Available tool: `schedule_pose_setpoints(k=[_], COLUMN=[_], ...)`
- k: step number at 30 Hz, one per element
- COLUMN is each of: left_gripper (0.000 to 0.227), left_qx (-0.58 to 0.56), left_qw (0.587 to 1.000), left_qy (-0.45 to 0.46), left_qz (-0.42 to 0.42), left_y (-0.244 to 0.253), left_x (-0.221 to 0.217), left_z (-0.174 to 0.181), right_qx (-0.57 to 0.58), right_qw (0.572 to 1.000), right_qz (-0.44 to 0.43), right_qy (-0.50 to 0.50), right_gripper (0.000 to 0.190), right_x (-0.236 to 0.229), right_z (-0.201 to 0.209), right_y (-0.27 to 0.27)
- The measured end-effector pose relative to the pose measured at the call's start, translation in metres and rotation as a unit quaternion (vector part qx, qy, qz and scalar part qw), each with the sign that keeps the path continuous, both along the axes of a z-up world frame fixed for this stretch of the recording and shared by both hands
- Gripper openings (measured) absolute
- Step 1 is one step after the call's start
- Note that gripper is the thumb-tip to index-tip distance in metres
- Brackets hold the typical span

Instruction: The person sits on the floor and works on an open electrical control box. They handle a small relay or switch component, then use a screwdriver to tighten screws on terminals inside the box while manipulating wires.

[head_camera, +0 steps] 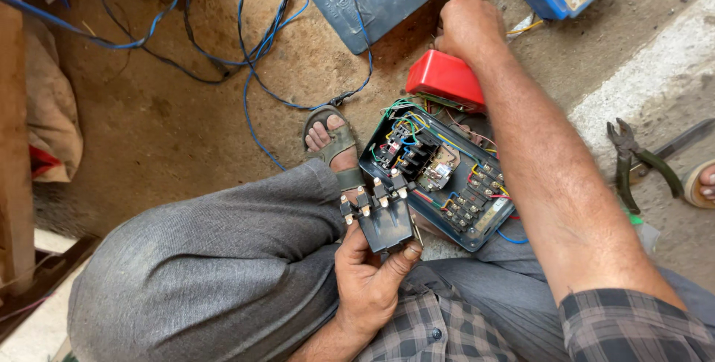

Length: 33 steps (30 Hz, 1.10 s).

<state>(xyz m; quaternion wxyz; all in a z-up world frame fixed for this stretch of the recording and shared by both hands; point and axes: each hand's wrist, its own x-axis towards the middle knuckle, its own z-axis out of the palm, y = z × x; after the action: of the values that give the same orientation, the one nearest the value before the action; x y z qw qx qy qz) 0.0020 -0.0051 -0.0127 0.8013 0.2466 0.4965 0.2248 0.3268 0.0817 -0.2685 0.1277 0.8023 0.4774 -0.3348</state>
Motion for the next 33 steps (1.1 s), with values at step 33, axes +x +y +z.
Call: schedule_pose_setpoints(k=[33], left_gripper=[0.035], left_qx=[0.006], left_qw=[0.997], left_qy=[-0.029], left_qz=[-0.066], left_y=[0.008], left_x=[0.016], left_z=[-0.011], right_qx=[0.422], right_qw=[0.857], right_qz=[-0.263], right_qy=[0.132], right_gripper=[0.011], right_x=[0.017], right_z=[0.124], right_y=[-0.106])
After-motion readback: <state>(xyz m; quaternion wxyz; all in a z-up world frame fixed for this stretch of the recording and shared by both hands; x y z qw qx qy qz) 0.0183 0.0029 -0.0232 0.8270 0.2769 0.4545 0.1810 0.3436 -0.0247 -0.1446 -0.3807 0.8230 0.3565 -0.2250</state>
